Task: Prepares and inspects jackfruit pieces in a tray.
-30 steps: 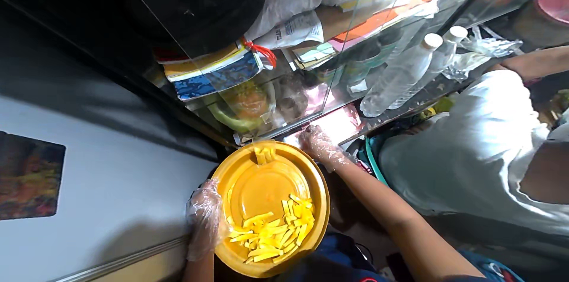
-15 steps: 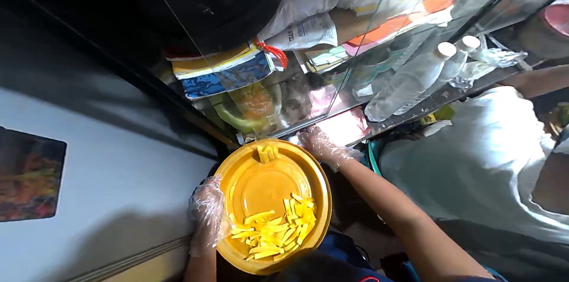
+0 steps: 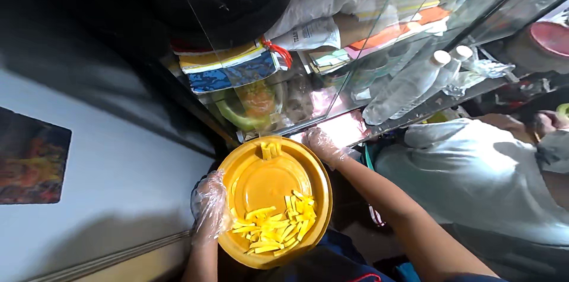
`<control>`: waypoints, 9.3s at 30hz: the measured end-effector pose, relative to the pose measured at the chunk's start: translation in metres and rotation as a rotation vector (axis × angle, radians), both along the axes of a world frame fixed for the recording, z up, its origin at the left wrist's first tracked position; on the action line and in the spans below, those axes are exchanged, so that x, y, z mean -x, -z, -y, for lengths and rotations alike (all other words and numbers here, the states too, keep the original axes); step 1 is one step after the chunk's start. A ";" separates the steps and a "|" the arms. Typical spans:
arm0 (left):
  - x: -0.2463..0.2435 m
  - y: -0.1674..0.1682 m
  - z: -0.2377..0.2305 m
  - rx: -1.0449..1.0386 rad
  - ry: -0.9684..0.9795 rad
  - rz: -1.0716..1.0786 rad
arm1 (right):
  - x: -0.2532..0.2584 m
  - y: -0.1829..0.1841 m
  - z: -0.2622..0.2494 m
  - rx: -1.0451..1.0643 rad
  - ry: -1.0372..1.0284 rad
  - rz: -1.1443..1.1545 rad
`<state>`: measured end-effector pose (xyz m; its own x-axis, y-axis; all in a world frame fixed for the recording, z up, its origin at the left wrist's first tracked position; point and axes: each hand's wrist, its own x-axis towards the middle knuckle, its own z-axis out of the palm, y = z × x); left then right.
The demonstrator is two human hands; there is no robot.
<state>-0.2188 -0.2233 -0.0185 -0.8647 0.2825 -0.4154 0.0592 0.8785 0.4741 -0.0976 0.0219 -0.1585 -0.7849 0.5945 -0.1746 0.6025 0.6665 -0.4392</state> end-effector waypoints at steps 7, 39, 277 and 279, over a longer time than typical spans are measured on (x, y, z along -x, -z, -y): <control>0.049 0.095 0.036 0.080 0.107 -0.165 | -0.008 -0.008 -0.022 0.006 0.035 0.138; 0.051 0.090 0.035 0.103 0.159 -0.197 | -0.016 -0.016 -0.020 0.052 -0.217 0.030; -0.026 0.061 0.071 -0.674 0.100 0.431 | -0.056 -0.073 0.122 0.265 -0.396 0.581; -0.026 0.062 0.072 -0.685 0.104 0.442 | -0.059 -0.074 0.117 0.245 -0.456 0.570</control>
<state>-0.1925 -0.2954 -0.0805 -0.6172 0.6665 -0.4181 -0.1935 0.3865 0.9018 -0.0389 -0.0947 -0.0842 -0.6921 0.1254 -0.7108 0.4687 0.8270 -0.3105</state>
